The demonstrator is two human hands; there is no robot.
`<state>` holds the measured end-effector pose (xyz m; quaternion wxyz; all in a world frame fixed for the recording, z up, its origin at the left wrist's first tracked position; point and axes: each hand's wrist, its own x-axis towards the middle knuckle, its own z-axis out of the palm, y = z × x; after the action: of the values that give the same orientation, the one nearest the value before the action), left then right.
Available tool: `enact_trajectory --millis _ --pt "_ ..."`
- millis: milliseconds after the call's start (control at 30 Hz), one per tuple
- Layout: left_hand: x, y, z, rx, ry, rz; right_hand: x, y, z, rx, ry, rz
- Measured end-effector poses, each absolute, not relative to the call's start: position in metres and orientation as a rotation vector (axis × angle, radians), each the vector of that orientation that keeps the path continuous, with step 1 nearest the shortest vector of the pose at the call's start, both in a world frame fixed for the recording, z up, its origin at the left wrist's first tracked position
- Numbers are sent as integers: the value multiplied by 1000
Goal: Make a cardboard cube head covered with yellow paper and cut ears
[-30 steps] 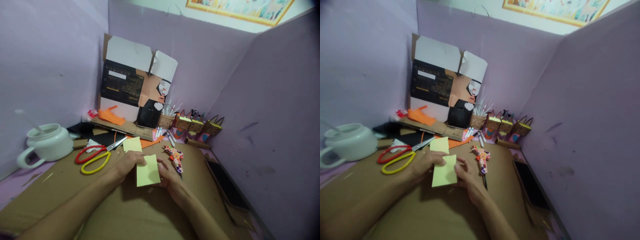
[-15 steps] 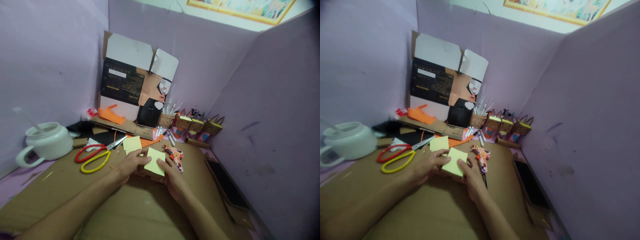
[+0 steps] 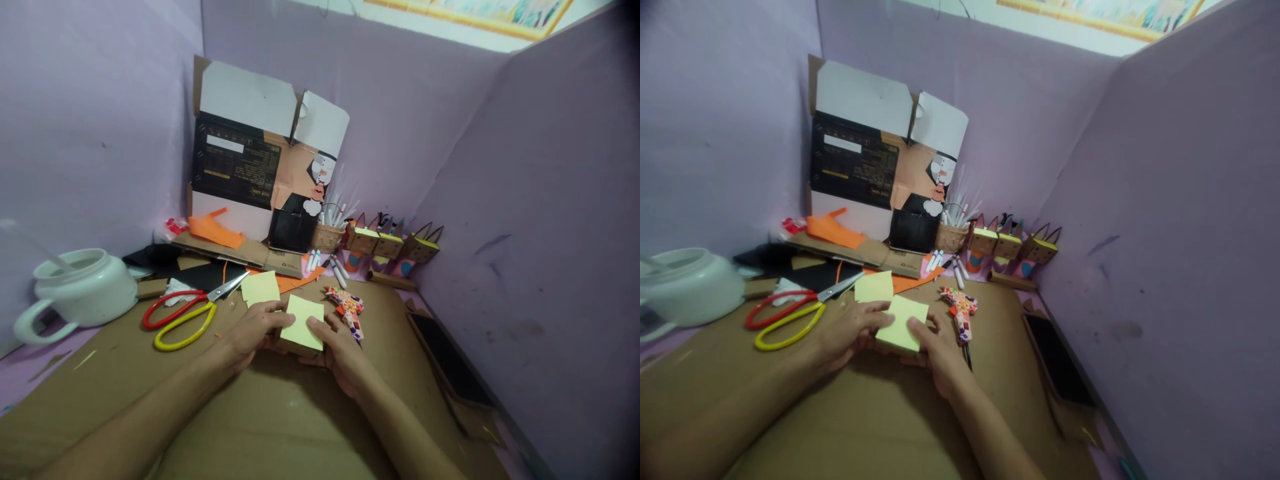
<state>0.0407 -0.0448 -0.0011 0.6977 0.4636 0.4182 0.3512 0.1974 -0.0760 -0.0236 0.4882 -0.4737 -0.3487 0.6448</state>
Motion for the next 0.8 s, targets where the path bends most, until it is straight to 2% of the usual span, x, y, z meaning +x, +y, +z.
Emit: enact_trajectory --millis 200,500,667,800 --pt "37 -39 -3 812 932 766 201 -78 -18 -1117 -924 1624" --pt "40 -43 1 756 908 792 204 -79 -39 -1195 -1459 873" --pt "43 -47 -1 837 886 786 203 -79 -43 -1204 -1516 734" --pt "41 -49 3 918 845 802 202 -81 -40 -1132 -1469 811"
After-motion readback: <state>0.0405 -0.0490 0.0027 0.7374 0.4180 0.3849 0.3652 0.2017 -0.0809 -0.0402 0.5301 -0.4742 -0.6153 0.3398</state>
